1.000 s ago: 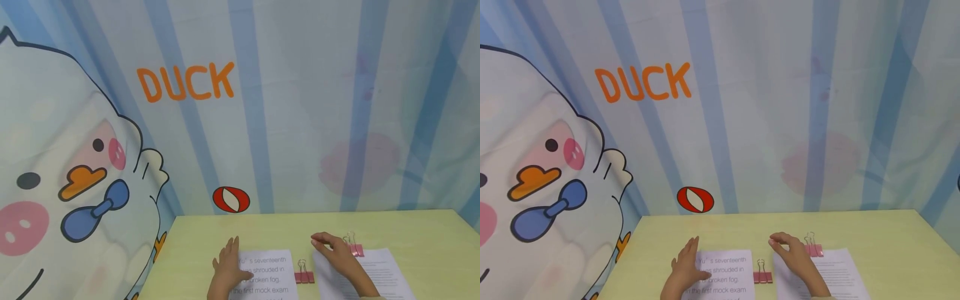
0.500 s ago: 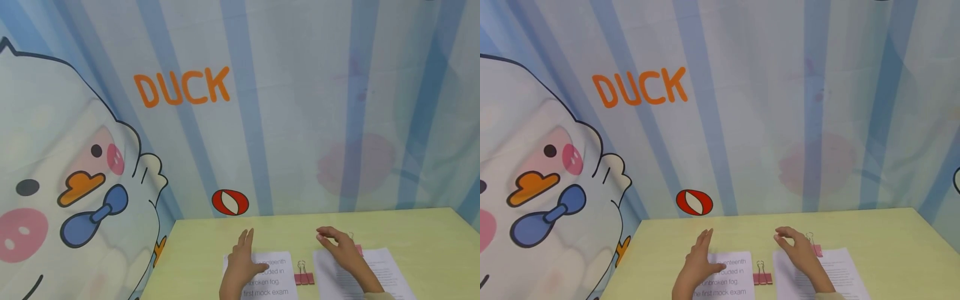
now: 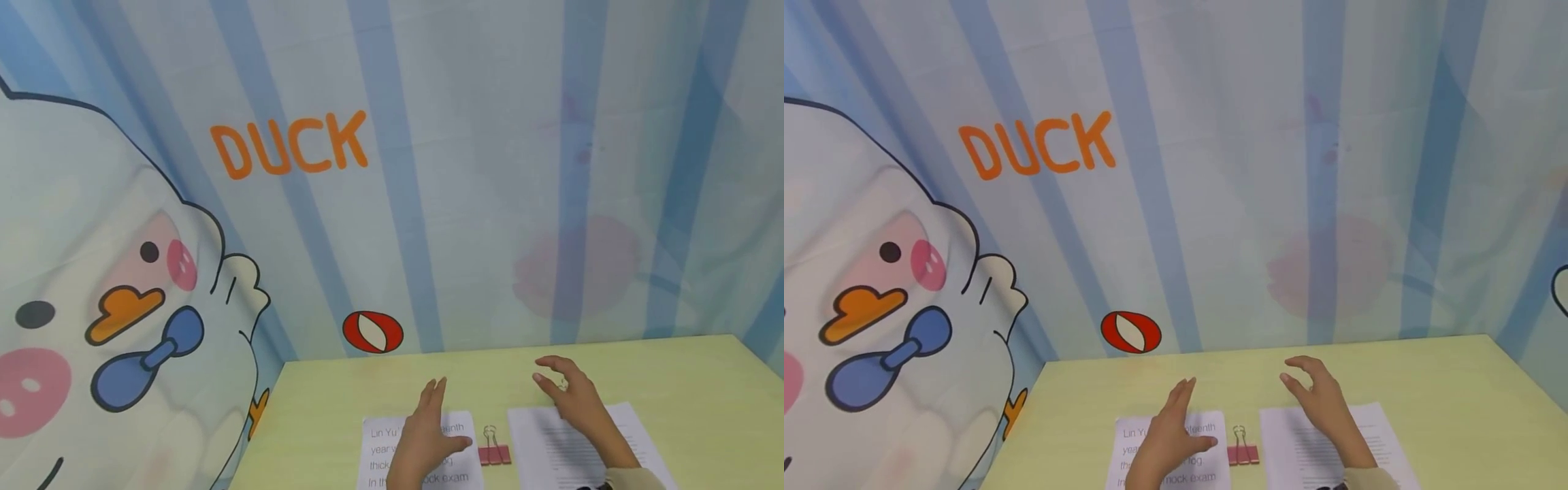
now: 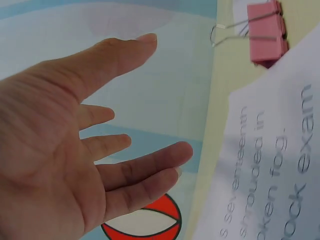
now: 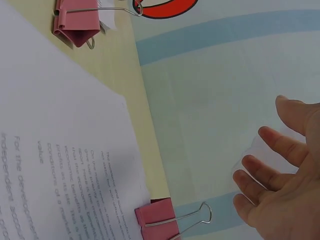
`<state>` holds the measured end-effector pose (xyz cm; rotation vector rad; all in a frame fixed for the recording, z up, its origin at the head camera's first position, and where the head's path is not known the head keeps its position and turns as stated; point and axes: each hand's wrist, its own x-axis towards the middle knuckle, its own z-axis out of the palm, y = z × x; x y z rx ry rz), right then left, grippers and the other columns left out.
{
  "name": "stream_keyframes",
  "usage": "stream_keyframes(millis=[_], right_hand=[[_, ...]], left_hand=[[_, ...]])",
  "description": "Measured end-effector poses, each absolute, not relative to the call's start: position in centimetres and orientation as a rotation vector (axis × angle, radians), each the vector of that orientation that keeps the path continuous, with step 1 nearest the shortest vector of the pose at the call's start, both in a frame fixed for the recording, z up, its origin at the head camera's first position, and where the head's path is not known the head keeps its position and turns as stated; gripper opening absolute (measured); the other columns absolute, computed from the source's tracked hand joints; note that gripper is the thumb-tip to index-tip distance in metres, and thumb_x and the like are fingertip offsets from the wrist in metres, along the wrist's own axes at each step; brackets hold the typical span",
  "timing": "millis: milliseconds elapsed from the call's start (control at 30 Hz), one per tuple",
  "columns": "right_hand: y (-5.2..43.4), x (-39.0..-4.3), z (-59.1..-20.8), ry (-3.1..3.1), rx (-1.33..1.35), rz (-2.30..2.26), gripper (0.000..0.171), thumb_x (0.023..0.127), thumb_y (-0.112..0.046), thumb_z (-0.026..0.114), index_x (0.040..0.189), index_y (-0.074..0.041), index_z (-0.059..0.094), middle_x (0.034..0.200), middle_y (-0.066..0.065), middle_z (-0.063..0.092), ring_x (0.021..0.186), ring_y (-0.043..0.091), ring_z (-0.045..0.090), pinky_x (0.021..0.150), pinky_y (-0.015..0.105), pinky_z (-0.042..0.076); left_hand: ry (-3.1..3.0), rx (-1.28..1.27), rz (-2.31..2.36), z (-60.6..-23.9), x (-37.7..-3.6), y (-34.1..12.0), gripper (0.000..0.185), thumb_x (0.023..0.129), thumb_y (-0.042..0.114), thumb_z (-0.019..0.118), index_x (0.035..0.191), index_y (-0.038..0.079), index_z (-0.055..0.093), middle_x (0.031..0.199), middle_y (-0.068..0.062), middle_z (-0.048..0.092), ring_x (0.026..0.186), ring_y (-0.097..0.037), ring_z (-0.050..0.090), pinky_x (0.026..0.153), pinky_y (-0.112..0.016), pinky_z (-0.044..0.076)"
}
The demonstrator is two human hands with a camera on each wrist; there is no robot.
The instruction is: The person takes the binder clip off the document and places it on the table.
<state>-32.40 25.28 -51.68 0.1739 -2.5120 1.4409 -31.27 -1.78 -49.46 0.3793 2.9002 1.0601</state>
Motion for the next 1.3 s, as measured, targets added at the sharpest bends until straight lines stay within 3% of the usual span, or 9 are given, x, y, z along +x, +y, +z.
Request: stream_keyframes(millis=[100,133,233,333,533,733,1100,1167,1300], right_hand=[[26.0,-32.3,-51.5,-2.510,0.153,1.459,0.046,0.094,-0.040,0.050,0.129,-0.010,0.046,0.137,0.017,0.038,0.063,0.027,0.060,0.076,0.049,0.046],[26.2,-32.3,-51.5,-2.502,0.156,1.461,0.046,0.094,-0.039,0.050,0.129,-0.009,0.046,0.137,0.017,0.038,0.063,0.028,0.060,0.076,0.050,0.045],[26.7,-32.3,-51.6,-2.485,0.171,1.421,0.045,0.094,-0.035,0.051,0.128,-0.006,0.047,0.135,0.019,0.040,0.097,0.032,0.057,0.086,0.057,0.039],[27.2,-32.3,-51.8,-2.472,0.177,1.406,0.043,0.095,-0.033,0.052,0.127,-0.005,0.049,0.134,0.020,0.043,0.120,0.042,0.039,0.088,0.062,0.035],[28.1,-32.1,-52.5,-2.446,0.173,1.372,0.039,0.095,-0.028,0.052,0.124,-0.002,0.052,0.126,0.020,0.052,0.108,0.038,0.051,0.088,0.060,0.037],[29.5,-32.1,-53.4,-2.442,0.111,1.337,0.040,0.095,-0.028,0.052,0.125,-0.002,0.050,0.128,0.024,0.048,0.118,0.042,0.040,0.088,0.062,0.034],[31.2,-32.5,-54.7,-2.513,0.070,1.349,0.044,0.097,-0.027,0.048,0.124,0.008,0.049,0.123,0.027,0.052,0.118,0.043,0.043,0.090,0.057,0.036],[31.4,-32.6,-55.0,-2.526,0.062,1.364,0.044,0.097,-0.027,0.047,0.123,0.008,0.050,0.122,0.027,0.053,0.117,0.042,0.043,0.091,0.057,0.037],[31.3,-32.8,-55.7,-2.567,0.048,1.392,0.043,0.098,-0.028,0.046,0.121,0.008,0.053,0.120,0.024,0.055,0.116,0.039,0.046,0.092,0.053,0.039]], left_hand=[[2.888,0.423,1.058,-49.6,-31.1,-0.6,0.094,0.065,0.028,0.083,0.144,0.020,0.033,0.148,-0.007,0.030,0.120,-0.033,0.047,0.096,-0.065,0.027],[2.883,0.435,1.060,-49.7,-31.0,-0.2,0.093,0.065,0.028,0.083,0.144,0.021,0.034,0.147,-0.006,0.031,0.121,-0.032,0.046,0.096,-0.065,0.027],[2.876,0.484,1.056,-49.6,-30.8,0.9,0.091,0.064,0.025,0.082,0.142,0.025,0.036,0.146,-0.002,0.034,0.124,-0.029,0.043,0.096,-0.064,0.028],[2.851,0.512,1.066,-49.5,-30.6,1.7,0.091,0.064,0.030,0.082,0.142,0.027,0.036,0.145,0.001,0.035,0.126,-0.027,0.042,0.097,-0.064,0.028],[2.764,0.568,1.081,-49.6,-30.4,3.2,0.089,0.065,0.034,0.082,0.141,0.026,0.037,0.144,0.005,0.036,0.124,-0.023,0.043,0.095,-0.059,0.034],[2.731,0.566,1.036,-50.2,-29.9,5.6,0.086,0.063,0.035,0.084,0.137,0.025,0.043,0.140,0.007,0.040,0.118,-0.014,0.049,0.096,-0.053,0.036],[2.634,0.466,1.018,-53.0,-29.2,8.3,0.076,0.060,0.032,0.085,0.128,0.028,0.052,0.131,0.013,0.048,0.118,-0.016,0.048,0.096,-0.044,0.040],[2.632,0.448,1.031,-53.5,-29.0,8.4,0.074,0.060,0.037,0.084,0.127,0.028,0.052,0.130,0.012,0.049,0.119,-0.016,0.047,0.097,-0.045,0.039],[2.646,0.396,1.051,-54.1,-27.8,8.0,0.085,0.053,0.063,0.078,0.126,0.028,0.052,0.131,0.010,0.048,0.120,-0.018,0.046,0.097,-0.051,0.037]])
